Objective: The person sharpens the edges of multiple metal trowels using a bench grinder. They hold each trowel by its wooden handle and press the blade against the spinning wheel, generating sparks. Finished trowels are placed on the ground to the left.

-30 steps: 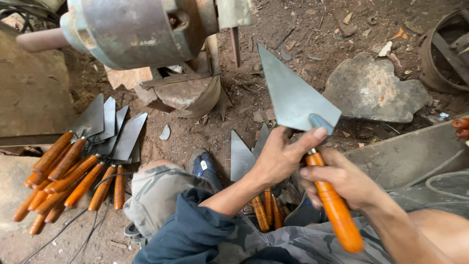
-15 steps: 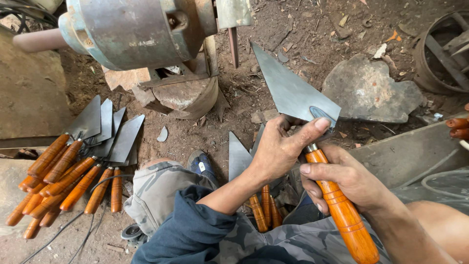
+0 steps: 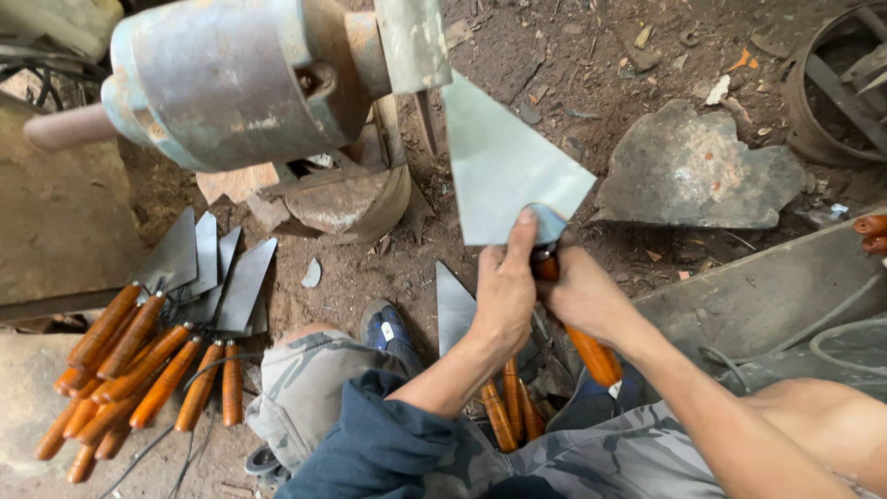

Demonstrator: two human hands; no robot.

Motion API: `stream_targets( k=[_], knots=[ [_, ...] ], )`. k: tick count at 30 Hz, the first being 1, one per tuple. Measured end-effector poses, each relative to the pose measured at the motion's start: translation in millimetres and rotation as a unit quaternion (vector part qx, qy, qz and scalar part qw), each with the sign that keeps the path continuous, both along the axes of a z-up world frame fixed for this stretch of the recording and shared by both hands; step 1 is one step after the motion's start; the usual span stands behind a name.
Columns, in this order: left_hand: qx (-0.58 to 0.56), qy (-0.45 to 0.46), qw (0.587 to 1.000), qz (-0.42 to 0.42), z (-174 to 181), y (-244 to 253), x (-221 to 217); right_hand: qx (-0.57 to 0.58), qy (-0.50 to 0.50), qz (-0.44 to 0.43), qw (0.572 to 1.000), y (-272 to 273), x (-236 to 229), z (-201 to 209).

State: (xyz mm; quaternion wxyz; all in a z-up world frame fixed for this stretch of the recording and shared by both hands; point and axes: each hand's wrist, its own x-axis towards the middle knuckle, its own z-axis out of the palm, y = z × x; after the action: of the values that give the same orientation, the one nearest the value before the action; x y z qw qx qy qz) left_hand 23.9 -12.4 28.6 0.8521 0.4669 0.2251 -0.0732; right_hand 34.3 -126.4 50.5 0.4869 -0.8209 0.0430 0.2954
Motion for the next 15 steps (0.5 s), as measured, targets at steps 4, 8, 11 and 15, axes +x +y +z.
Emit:
stream_targets(
  k=[4,8,11,15],
  knots=[
    [0.076,0.072,0.994,-0.03,-19.9,4.8,-19.9,-0.066,-0.077,0.057,0.993,-4.9,-5.1,-29.6],
    [0.074,0.096,0.987,-0.103,-21.5,7.1,-44.4,-0.081,0.06,0.046,0.994,-18.4,-22.2,-39.1],
    [0.077,0.147,0.978,-0.129,-15.5,3.7,-58.0,-0.056,0.037,0.033,0.997,-22.5,-34.1,-39.7],
    [0.046,0.141,0.98,-0.133,-8.9,4.2,-66.5,-0.05,0.062,0.025,0.997,-24.8,-41.3,-35.5]
  ],
)
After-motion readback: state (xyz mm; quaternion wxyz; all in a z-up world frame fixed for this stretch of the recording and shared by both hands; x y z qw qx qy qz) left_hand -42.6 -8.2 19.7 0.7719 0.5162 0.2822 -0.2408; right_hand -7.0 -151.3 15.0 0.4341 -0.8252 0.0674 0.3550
